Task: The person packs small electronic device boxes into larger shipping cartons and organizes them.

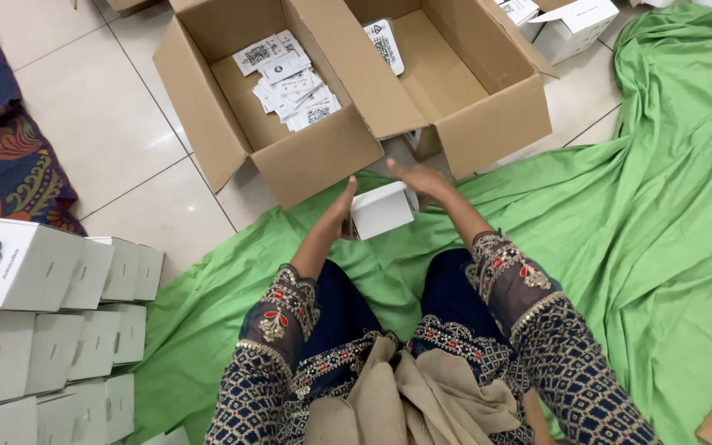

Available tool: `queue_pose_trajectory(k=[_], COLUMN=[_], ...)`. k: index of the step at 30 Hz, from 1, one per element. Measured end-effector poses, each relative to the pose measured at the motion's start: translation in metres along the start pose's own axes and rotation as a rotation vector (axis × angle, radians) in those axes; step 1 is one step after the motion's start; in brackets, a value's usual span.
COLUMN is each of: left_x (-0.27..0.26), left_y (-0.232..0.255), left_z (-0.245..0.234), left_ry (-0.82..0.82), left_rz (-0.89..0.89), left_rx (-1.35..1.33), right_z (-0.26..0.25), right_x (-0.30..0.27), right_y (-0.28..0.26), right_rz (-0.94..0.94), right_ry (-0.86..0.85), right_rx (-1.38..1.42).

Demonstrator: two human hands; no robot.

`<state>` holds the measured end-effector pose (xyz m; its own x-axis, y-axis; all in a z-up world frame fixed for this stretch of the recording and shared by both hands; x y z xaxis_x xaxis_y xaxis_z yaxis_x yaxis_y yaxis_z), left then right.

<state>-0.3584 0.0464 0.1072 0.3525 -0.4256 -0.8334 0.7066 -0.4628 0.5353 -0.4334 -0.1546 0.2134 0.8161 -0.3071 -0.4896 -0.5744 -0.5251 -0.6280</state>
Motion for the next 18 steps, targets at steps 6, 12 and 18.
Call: queue_pose_trajectory(k=[6,12,18], left_x=[-0.031,0.009,-0.057], left_y=[0.063,0.094,0.107], left_z=[-0.016,-0.022,-0.005], left_ry=[0.06,0.463,0.69], left_rz=[0.177,0.768,0.728], left_rx=[0.11,0.498,0.697], right_z=[-0.004,-0.044,0.019], right_x=[0.029,-0.092,-0.109], right_y=[-0.004,-0.083,-0.121], right_rz=[-0.004,-0.654,-1.13], right_ry=[-0.047,1.029,0.548], right_rx=[0.141,-0.415,-0.679])
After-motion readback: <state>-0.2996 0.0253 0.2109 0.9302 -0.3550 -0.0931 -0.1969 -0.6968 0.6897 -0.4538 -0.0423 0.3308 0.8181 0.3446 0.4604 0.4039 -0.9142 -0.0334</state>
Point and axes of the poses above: each hand's wrist, its own x-axis towards the middle knuckle, its own z-axis out of the palm, y = z × x, the point moved 8 cm from there along x, towards the middle knuckle, and after that the axes turned 9 degrees about -z, right-handed, at the moved point
